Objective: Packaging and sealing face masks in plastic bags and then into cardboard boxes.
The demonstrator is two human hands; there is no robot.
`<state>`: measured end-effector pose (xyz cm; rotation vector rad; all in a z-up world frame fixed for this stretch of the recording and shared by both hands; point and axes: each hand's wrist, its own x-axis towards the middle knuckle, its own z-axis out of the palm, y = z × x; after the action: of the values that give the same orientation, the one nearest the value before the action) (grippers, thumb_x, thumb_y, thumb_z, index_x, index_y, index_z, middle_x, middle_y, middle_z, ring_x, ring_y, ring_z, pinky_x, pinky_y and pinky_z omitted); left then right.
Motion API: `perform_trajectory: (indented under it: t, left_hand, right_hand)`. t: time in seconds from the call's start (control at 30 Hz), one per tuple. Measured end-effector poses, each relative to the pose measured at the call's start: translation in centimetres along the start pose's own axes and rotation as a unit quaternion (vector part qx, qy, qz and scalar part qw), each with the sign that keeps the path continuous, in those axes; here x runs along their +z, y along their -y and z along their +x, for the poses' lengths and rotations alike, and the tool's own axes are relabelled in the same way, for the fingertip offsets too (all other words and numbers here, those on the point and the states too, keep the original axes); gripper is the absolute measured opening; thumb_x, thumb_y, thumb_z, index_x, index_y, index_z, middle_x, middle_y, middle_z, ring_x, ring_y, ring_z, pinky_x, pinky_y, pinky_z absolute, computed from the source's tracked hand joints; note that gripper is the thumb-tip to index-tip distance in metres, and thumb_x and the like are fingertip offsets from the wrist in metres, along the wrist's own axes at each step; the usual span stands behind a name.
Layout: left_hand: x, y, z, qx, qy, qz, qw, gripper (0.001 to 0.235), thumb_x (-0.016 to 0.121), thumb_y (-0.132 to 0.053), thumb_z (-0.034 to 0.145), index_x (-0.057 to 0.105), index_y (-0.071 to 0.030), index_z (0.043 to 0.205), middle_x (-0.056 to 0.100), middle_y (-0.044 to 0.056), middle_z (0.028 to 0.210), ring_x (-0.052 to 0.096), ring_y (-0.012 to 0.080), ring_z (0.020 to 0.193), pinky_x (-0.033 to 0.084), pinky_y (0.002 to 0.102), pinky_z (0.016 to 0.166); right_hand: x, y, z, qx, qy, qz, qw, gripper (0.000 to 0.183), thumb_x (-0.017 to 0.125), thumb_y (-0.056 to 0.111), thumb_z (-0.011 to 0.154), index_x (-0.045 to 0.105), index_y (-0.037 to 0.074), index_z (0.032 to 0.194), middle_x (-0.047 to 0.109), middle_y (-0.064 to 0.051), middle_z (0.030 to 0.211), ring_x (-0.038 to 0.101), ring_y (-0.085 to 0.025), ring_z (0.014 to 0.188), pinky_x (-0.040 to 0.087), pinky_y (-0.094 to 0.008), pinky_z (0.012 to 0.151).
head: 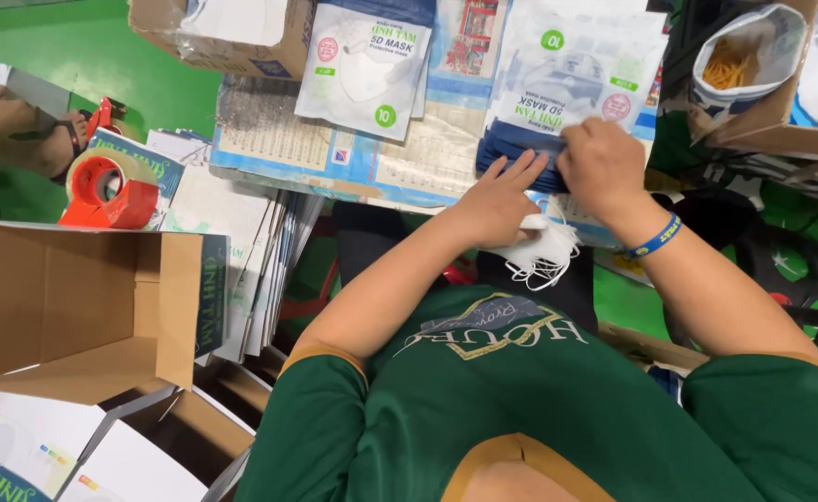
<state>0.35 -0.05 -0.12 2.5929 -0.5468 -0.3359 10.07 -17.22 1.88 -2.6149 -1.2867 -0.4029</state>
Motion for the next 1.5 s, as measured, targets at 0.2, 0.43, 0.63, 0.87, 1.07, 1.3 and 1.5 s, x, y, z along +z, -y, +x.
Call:
perform_trajectory:
  t: [0.2,0.43,0.63,0.87,1.07,1.3,1.5]
  left_hand:
    - [-1.6,-0.3,-0.3,-0.006,0.046,-0.004,0.999,0.045,0.074,-0.046,0.084,0.074,-0.021,0.122,0.018,0.021,0.165,0.009,0.0356,0.156,0.011,0.055,0.124]
    - [-8.6,2.1,-5.6,0.102,-0.079,-0.357,0.925,0.042,0.072,-0.036,0.093,0.069,-0.019,0.132,0.074,0.013,0.134,0.071,0.0240,0.123,0.052,0.036,0.108]
    - [-10.4,3.8,-6.2,0.055,-0.146,-0.464,0.872,0.038,0.073,-0.027,0.095,0.072,-0.012,0.131,0.080,0.011,0.114,0.072,0.0176,0.098,0.058,0.032,0.087]
    - [-3.3,4.8,-3.7,-0.152,-0.275,-0.411,0.856,0.031,0.071,-0.028,0.090,0.075,-0.003,0.108,0.080,0.015,0.096,0.078,0.0201,0.086,0.060,0.033,0.077]
    - [4.6,4.8,-4.8,0.022,-0.155,-0.840,0.519,0.040,0.067,-0.012,0.100,0.056,0.006,0.134,0.068,0.017,0.127,0.068,0.0270,0.116,0.054,0.042,0.104]
    - [6.5,0.1,-8.6,-0.001,0.012,-0.909,0.417,0.035,0.060,-0.013,0.107,0.059,0.002,0.139,0.068,0.016,0.131,0.065,0.0268,0.116,0.051,0.043,0.100]
    - [8.9,-1.8,-9.3,-0.057,0.120,-0.524,0.841,0.037,0.057,-0.029,0.103,0.067,-0.004,0.128,0.072,0.013,0.122,0.068,0.0212,0.110,0.052,0.035,0.096]
  right_hand:
    - [-2.6,2.3,2.8,-0.020,-0.085,0.063,0.994,0.031,0.076,0.005,0.076,0.072,0.005,0.107,0.059,-0.014,0.093,0.062,-0.033,0.080,0.049,-0.042,0.064]
    - [-8.1,2.4,4.1,0.055,-0.101,0.247,0.962,0.023,0.064,-0.005,0.094,0.080,0.006,0.105,0.067,-0.011,0.085,0.064,-0.020,0.069,0.047,-0.032,0.061]
    - [-11.1,5.0,4.3,0.187,0.102,0.365,0.906,0.027,0.064,0.005,0.088,0.080,0.004,0.110,0.060,-0.011,0.059,0.047,-0.008,0.053,0.038,-0.030,0.050]
    - [-5.7,10.9,1.5,-0.035,-0.092,0.136,0.986,0.047,0.069,0.007,0.093,0.064,-0.006,0.137,0.064,-0.017,0.079,0.064,-0.032,0.067,0.051,-0.042,0.064]
    - [-2.5,10.3,0.1,0.027,-0.018,0.297,0.954,0.051,0.063,0.004,0.093,0.059,-0.001,0.144,0.067,-0.020,0.084,0.067,-0.033,0.070,0.053,-0.041,0.065]
    - [-9.5,11.5,-2.6,-0.091,0.311,0.511,0.796,0.054,0.072,0.011,0.088,0.063,0.008,0.141,0.071,-0.014,0.079,0.067,-0.025,0.068,0.056,-0.036,0.065]
    - [-7.1,6.2,-0.5,-0.183,0.269,0.499,0.803,0.061,0.090,0.029,0.076,0.069,0.001,0.126,0.076,-0.017,0.116,0.075,-0.026,0.102,0.057,-0.033,0.085]
